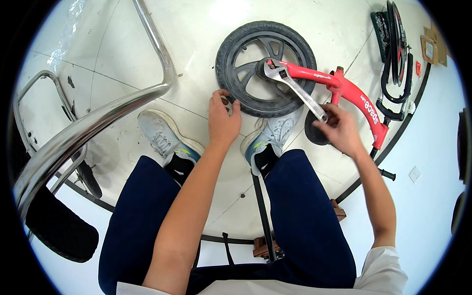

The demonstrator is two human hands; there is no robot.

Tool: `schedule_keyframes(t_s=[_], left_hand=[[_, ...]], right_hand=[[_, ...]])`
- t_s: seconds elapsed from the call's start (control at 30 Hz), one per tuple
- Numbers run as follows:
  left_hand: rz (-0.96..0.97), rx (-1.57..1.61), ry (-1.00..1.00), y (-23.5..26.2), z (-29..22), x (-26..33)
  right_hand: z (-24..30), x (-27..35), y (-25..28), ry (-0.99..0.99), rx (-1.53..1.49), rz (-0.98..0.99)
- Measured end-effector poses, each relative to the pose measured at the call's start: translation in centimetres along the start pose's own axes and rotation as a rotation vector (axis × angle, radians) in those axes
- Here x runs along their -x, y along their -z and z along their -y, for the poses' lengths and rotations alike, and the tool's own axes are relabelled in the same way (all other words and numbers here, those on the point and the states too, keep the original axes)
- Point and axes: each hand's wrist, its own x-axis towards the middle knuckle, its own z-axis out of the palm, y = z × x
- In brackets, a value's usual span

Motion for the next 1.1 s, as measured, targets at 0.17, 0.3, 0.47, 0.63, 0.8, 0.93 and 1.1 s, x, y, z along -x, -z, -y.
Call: schedule_keyframes(t_s=[0.17, 0.3, 0.47, 0.63, 0.8, 0.93, 1.1], left_hand=[[0.021, 0.052, 0.019, 0.2, 0.2, 0.1], [0.020, 0.099, 0.019, 0.1, 0.2, 0.1], [0.006, 0.121, 0.046, -0.2, 0.1, 0.1], [-0.047, 0.141, 0.012, 0.8, 0.3, -0.3], [-0.199, 0.418, 0.087, 3.0, 1.9, -1.6], [-0.348, 0.558, 0.194, 6.8, 2.9, -0.9], [-0.512, 0.654, 0.340, 8.8, 4.4, 0.9]], right_hand=[[-0.8, -4.7, 5.0, -0.058, -0.057, -0.001], [1.2, -11.3, 8.4, 0.100, 0.237, 0.203], [4.7, -22.6, 6.8, -0.021, 0.554, 0.293], [8.8, -28.3, 0.6, 0.296, 0.272, -0.052], [12.6, -26.9, -10.8, 0.454, 0.309, -0.469], [16.8, -19.8, -16.8, 0.559, 0.369, -0.104], [11.5, -9.4, -18.9, 1.032, 0.540, 0.112]])
